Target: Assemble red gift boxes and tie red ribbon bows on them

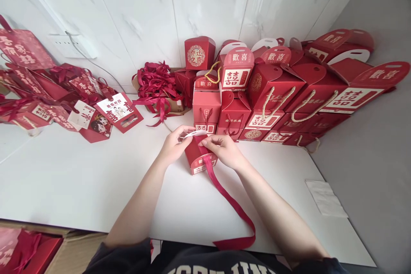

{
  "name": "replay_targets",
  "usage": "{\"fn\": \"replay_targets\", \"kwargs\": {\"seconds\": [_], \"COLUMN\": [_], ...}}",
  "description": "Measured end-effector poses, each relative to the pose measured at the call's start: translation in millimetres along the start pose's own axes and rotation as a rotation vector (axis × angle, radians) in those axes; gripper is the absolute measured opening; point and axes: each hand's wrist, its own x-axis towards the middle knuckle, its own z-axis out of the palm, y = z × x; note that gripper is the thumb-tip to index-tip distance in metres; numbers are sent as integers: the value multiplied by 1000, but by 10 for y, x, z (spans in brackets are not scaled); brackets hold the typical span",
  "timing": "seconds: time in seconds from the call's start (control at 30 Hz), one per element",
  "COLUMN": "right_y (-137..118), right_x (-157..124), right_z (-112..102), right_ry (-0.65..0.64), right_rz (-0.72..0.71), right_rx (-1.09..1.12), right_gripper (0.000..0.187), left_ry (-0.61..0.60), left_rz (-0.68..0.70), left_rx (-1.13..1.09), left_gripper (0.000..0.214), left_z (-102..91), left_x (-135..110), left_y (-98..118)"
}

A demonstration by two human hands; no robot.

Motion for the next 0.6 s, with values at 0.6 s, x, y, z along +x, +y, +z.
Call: {"fn": "replay_targets", "kwargs": {"seconds": [0.6], "right_y": [-27], "right_x": [-6], "right_z": [2], "right_ry": [6], "right_rz": [-46], "right_rx": [14], "right_gripper": [35], "left_ry": [13], "left_rz": [-19], "left_rx": [12], "left_gripper": [29], "left_z": [14], "left_x": [-1], "left_y": [15]}}
